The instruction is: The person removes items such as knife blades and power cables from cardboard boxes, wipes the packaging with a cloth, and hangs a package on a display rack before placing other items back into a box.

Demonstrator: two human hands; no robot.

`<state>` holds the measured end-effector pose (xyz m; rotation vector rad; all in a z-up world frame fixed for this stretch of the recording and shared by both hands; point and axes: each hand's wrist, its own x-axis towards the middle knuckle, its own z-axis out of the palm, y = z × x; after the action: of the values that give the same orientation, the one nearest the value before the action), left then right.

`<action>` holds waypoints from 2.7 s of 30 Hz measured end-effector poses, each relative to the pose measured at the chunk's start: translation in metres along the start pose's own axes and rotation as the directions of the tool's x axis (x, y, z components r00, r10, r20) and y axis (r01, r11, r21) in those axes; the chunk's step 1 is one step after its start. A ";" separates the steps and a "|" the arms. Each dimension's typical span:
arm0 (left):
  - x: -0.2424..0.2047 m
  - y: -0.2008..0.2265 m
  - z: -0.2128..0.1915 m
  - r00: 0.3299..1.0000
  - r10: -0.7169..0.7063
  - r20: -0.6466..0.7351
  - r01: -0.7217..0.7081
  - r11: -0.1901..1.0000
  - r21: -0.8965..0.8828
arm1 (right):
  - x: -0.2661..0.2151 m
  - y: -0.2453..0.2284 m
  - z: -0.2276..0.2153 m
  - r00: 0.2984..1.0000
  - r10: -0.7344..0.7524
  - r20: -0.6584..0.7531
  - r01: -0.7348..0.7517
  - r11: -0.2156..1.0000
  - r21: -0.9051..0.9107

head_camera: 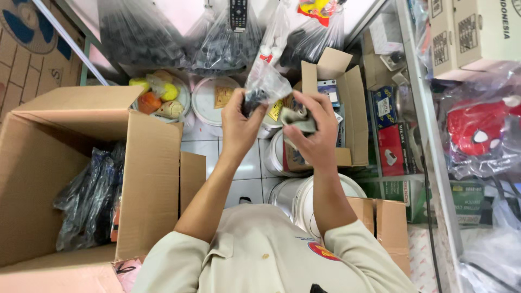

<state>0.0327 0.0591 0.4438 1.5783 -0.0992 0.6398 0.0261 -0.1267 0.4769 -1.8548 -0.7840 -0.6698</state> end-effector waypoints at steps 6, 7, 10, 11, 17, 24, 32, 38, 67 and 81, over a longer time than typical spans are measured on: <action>-0.015 0.019 -0.002 0.998 0.041 0.049 -0.040 0.999 -0.004 | 0.032 -0.021 0.017 0.992 0.120 -0.027 -0.115 0.984 0.139; -0.017 0.020 -0.005 0.994 0.024 0.108 -0.011 0.993 -0.120 | 0.035 -0.022 0.018 0.995 0.094 -0.012 -0.091 0.979 0.181; -0.018 0.021 -0.016 0.959 -0.053 0.280 0.191 0.848 -0.494 | 0.036 -0.022 0.012 0.993 0.084 0.081 -0.103 0.957 0.273; -0.017 0.020 -0.019 0.935 -0.100 0.341 0.305 0.719 -0.625 | 0.035 -0.021 0.009 0.989 0.089 0.121 -0.122 0.948 0.295; -0.002 0.013 -0.013 0.931 -0.027 0.363 0.304 0.605 -0.736 | 0.023 -0.008 -0.003 0.983 0.064 0.171 -0.123 0.923 0.365; -0.010 0.030 0.013 0.998 -0.060 0.007 0.053 0.817 -0.573 | 0.030 -0.020 -0.004 0.766 0.287 -0.575 0.187 0.757 0.626; -0.030 0.057 0.007 0.988 0.150 0.025 -0.124 0.889 -0.441 | 0.026 -0.056 0.014 0.904 -0.419 0.088 0.428 0.885 -0.185; -0.041 0.055 -0.007 1.000 0.010 0.017 -0.004 0.946 -0.323 | 0.063 -0.035 -0.001 0.965 -0.219 -0.142 0.180 0.952 -0.248; -0.042 0.044 -0.029 0.995 0.021 0.097 0.008 0.959 -0.285 | 0.035 -0.015 0.011 0.858 0.318 -0.404 0.135 0.619 0.774; -0.027 0.040 -0.038 0.979 -0.116 0.170 0.193 0.805 -0.562 | 0.022 -0.002 0.037 0.906 0.350 -0.238 0.076 0.421 0.904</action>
<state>-0.0197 0.0813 0.4665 1.0171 -0.2355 0.3291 0.0429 -0.0874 0.4809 -0.6995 -0.5167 -0.3441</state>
